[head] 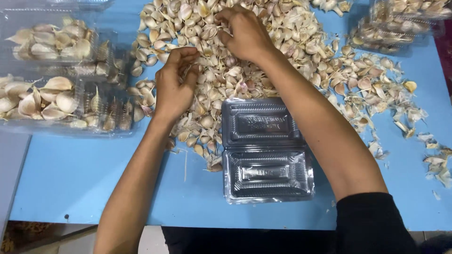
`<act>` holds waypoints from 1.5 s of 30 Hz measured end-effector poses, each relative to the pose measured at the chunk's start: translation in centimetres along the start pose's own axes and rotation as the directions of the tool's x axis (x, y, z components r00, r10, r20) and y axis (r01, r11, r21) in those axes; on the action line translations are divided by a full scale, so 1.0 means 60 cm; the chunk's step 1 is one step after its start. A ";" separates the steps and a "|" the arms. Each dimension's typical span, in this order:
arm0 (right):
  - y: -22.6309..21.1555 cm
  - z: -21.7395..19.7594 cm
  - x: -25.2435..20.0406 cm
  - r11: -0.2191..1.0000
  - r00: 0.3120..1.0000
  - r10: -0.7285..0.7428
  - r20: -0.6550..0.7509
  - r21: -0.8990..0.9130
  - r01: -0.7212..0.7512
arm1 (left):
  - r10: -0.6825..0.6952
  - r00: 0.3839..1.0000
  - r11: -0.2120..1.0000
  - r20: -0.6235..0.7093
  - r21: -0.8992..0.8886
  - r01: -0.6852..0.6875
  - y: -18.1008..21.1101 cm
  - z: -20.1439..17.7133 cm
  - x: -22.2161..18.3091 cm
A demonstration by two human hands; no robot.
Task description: Packing individual garlic cloves into plastic containers from a large pile on a table
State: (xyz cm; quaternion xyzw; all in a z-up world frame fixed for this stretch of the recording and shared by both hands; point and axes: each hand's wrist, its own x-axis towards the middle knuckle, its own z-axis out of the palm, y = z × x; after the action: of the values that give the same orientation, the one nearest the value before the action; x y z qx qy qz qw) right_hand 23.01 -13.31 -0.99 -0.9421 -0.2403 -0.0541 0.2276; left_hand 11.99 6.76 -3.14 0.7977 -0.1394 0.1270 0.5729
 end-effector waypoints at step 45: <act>0.063 0.003 0.051 0.999 0.958 -0.017 -0.287 -0.052 0.002 | 0.048 0.999 0.991 -0.006 0.128 -0.047 -0.003 0.001 -0.029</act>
State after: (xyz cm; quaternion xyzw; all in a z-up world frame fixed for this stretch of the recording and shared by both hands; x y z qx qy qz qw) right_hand 27.50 -14.83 -2.04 -0.9286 -0.2078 -0.1976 0.2356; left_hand 10.45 6.86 -3.92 0.8287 -0.1471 0.1529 0.5180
